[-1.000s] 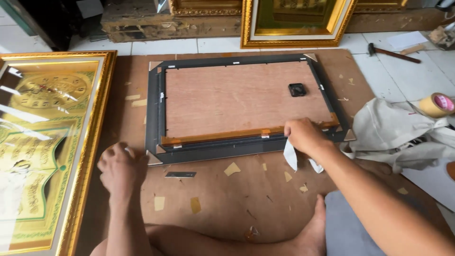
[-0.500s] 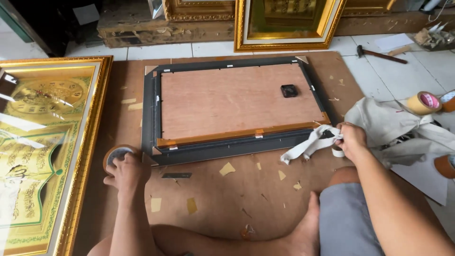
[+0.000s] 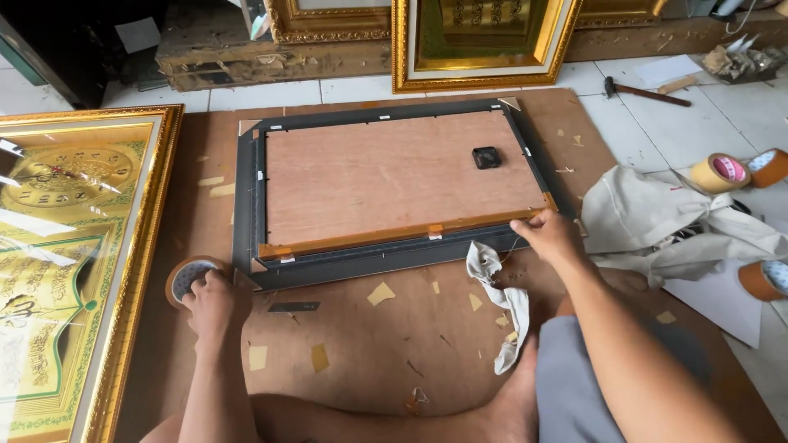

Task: Applying adhesive tape to the back of a picture frame to seal it and smoothing it with a cloth.

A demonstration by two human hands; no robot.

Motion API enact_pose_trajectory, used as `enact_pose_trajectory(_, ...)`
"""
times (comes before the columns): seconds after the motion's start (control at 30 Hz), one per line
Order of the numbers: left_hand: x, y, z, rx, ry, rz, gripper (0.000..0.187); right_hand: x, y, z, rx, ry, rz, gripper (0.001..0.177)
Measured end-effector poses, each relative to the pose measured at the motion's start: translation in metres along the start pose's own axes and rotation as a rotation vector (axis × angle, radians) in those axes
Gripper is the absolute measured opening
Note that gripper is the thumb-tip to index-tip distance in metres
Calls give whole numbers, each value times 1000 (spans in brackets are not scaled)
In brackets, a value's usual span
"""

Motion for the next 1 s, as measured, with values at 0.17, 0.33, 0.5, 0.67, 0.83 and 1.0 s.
enact_pose_trajectory(0.17, 12, 13, -19, -8, 13, -6, 43, 17, -28, 3, 230, -231, -64, 35)
enact_pose_trajectory(0.33, 6, 5, -14, -28, -20, -36, 63, 7, -43, -2, 255, -50, -109, 26)
enact_pose_trajectory(0.5, 12, 5, -23, -12, -13, -55, 63, 5, -88, 20, 219, 205, -245, 29)
enact_pose_trajectory(0.67, 21, 14, -46, 113, -24, 2, 40, 17, -106, 14, 369, -74, -25, 46)
enact_pose_trajectory(0.83, 101, 57, -116, 414, 152, 147, 27, -77, 5, -3, 90, -330, 75, 59)
enact_pose_trajectory(1.0, 232, 159, -164, -148, 1139, 334, 50, -203, 153, -29, -1054, -197, -383, 76)
Point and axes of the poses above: each hand's wrist, its own y-axis away from the middle knuckle, its own z-axis out of the palm, x = y × z, the point moved 4 cm from there along -y, towards the middle knuckle, and after that the axes turned 6 degrees about x, right-handed, at the moved point
